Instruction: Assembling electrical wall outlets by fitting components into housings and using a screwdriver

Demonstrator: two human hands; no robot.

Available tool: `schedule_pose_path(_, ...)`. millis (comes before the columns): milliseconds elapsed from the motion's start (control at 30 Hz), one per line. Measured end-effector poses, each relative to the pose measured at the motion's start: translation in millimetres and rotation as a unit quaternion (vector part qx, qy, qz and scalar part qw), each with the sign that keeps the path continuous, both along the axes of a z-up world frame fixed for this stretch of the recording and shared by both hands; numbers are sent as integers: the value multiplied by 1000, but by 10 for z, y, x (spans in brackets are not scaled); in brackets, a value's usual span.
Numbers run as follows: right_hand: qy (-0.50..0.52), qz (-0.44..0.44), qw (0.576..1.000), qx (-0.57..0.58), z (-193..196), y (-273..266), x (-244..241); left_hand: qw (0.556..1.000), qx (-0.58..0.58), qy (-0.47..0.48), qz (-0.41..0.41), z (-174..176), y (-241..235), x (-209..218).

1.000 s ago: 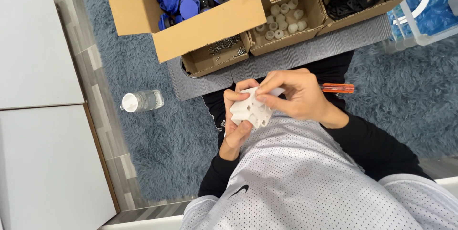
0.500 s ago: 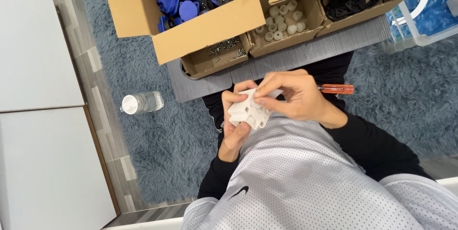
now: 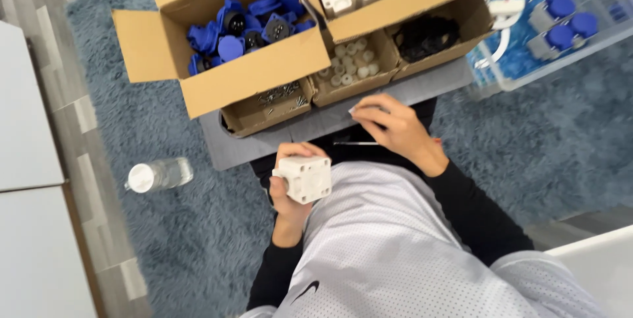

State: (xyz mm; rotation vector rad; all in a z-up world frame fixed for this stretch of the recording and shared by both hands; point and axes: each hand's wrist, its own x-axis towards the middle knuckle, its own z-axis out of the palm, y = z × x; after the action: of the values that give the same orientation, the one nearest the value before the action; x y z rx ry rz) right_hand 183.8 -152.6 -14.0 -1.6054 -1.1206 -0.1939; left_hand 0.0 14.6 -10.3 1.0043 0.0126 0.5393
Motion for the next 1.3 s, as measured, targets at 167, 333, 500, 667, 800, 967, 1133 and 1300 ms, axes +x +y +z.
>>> schedule_pose_path(167, -81, -27, 993, -82, -163, -112, 46, 996, 46, 61, 37, 72, -56, 42)
schedule_pose_path(333, -117, -53, 988, -81, -264, -173, 107, 993, 90, 81, 13, 189, -80, -5)
schedule_pose_path(500, -75, -60, 994, -46, -329, -236, 8, 974, 214, 60, 40, 273, -127, 62)
schedule_pose_path(667, 362, 177, 910, 93, -298, -221, -388, 967, 246, 39, 59, 371, -210, 138)
schedule_pose_path(800, 443, 222, 858, 134, -388, -176, -468, 963, 254, 50, 78, 327, -196, 129)
schedule_pose_path(967, 323, 123, 938, 35, -74, -114, -408, 924, 351, 59, 139, 395, -141, 114)
schedule_pose_path(1133, -33, -6, 994, -105, -41, -208, -88, 910, 373, 49, 173, 419, -139, 103)
schedule_pose_path(1300, -111, -47, 975, -185, -233, -278, -25, 932, 317, 21, 174, 408, -180, 111)
